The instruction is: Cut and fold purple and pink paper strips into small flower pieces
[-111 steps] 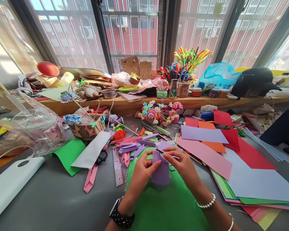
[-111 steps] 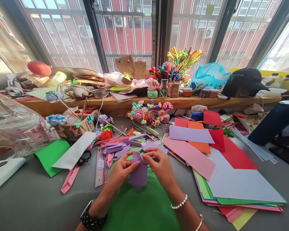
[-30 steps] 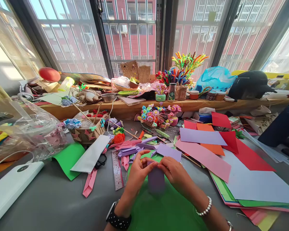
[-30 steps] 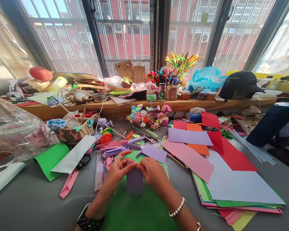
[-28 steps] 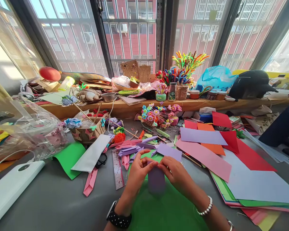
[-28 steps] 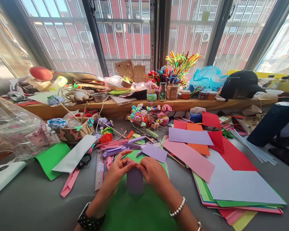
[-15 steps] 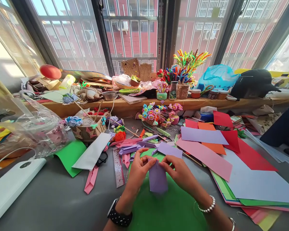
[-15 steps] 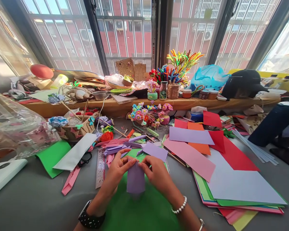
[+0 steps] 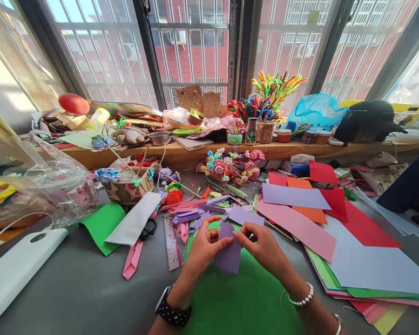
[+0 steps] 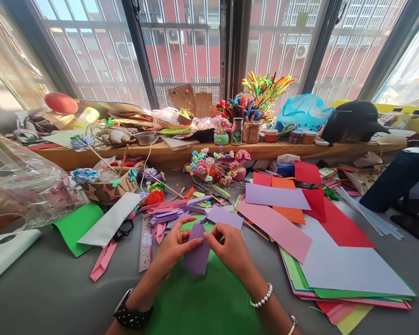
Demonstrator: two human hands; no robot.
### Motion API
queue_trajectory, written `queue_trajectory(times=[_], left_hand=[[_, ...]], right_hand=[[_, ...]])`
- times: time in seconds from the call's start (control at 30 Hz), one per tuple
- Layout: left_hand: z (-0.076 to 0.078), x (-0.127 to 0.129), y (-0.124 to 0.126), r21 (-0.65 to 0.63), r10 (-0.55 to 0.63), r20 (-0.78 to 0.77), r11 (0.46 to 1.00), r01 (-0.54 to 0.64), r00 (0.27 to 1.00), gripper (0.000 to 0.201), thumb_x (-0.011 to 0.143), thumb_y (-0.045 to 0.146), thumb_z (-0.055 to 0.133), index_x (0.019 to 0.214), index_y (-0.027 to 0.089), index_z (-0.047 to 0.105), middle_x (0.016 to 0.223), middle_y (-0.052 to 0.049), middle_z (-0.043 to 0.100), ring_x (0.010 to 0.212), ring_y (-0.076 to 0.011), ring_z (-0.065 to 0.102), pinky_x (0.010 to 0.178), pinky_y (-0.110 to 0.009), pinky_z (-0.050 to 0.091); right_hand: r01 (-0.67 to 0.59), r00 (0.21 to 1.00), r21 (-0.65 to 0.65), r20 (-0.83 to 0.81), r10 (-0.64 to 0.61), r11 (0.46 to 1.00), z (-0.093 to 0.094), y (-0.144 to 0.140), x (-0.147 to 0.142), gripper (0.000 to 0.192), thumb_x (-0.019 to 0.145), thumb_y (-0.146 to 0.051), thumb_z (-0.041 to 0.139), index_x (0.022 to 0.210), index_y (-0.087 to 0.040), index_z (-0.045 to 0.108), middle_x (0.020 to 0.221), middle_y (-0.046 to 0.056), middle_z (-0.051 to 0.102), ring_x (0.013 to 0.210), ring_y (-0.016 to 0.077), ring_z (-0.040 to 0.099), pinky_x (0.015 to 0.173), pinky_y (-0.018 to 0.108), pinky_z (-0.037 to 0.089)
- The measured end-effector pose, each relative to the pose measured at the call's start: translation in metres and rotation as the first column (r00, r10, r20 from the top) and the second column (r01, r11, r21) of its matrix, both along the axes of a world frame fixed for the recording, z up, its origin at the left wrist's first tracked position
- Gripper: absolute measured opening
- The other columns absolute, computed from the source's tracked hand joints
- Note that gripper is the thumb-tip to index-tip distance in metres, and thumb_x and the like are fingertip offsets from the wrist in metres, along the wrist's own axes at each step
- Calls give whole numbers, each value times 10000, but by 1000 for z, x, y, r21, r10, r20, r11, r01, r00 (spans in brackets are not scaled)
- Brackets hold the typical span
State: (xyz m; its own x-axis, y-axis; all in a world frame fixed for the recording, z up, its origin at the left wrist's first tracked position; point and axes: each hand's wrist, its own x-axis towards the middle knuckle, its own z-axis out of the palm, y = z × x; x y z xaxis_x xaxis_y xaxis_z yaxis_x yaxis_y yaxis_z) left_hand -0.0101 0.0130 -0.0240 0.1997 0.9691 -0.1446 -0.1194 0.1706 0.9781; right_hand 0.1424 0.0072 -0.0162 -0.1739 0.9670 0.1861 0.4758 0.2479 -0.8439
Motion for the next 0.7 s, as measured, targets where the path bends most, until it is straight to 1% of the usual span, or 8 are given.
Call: queue_trajectory(times=[0.13, 0.27, 0.33, 0.37, 0.43, 0.57, 0.63, 0.7], left_hand=[[0, -1, 0, 32, -47, -54, 998, 49, 997, 592, 558, 276, 716, 1047, 183, 396, 611, 28, 587, 611, -169, 588, 531, -231, 398], [0, -3, -1, 39, -151, -104, 987, 156, 983, 542, 539, 262, 730, 1007, 199, 463, 493, 77, 488, 515, -143, 541, 449, -198, 328], [0, -3, -1, 28, -163, -90, 986, 166, 982, 542, 540, 268, 731, 1010, 199, 470, 506, 73, 500, 516, -135, 539, 447, -193, 326], [1, -3, -1, 12, -145, -72, 989, 146, 987, 548, 544, 276, 730, 1018, 197, 467, 533, 65, 524, 526, -133, 546, 454, -193, 337], [3, -4, 1, -31, -57, -10, 998, 56, 998, 546, 567, 314, 714, 1034, 193, 459, 616, 37, 578, 552, -129, 567, 481, -200, 374], [6, -3, 3, -94, 159, 174, 985, -144, 972, 573, 596, 349, 696, 1067, 173, 421, 733, -6, 602, 659, -158, 623, 616, -260, 473], [6, -1, 1, -98, 208, 210, 977, -191, 955, 632, 566, 297, 728, 1086, 161, 394, 733, -11, 600, 692, -175, 635, 662, -285, 485], [7, 3, -2, -84, 214, 192, 976, -202, 958, 653, 528, 237, 755, 1073, 159, 405, 704, 3, 596, 685, -173, 633, 649, -275, 483]], right_hand=[[-38, 999, -12, 27, 38, 999, 0, 1, 2, 265, 758, -332, 506, 551, -166, 506, 539, -14, 533, 516, 107, 464, 482, 217, 348], [-127, 992, -70, -22, 126, 989, -1, 4, 7, 233, 733, -370, 547, 635, -159, 558, 576, -10, 553, 511, 101, 458, 456, 210, 337], [-152, 986, -100, -76, 145, 983, -1, 5, 9, 247, 722, -386, 560, 629, -158, 552, 562, -12, 547, 499, 99, 460, 451, 210, 342], [-152, 983, -118, -123, 137, 981, -1, 6, 10, 260, 721, -397, 561, 621, -158, 542, 547, -14, 541, 489, 97, 463, 450, 211, 350], [-117, 964, -155, -256, 75, 981, -1, 7, 11, 279, 719, -423, 559, 635, -160, 522, 528, -17, 541, 461, 93, 471, 444, 213, 371], [-31, 860, -235, -502, -94, 972, -1, 8, 12, 298, 690, -444, 594, 692, -162, 496, 575, 6, 611, 471, 100, 536, 457, 214, 418], [-31, 815, -278, -564, -137, 960, -1, 7, 10, 310, 674, -444, 615, 690, -166, 480, 617, 25, 642, 513, 118, 583, 485, 222, 447], [-56, 788, -303, -599, -144, 951, -3, 5, 6, 317, 669, -444, 622, 677, -170, 462, 633, 35, 655, 548, 136, 614, 517, 237, 471]])
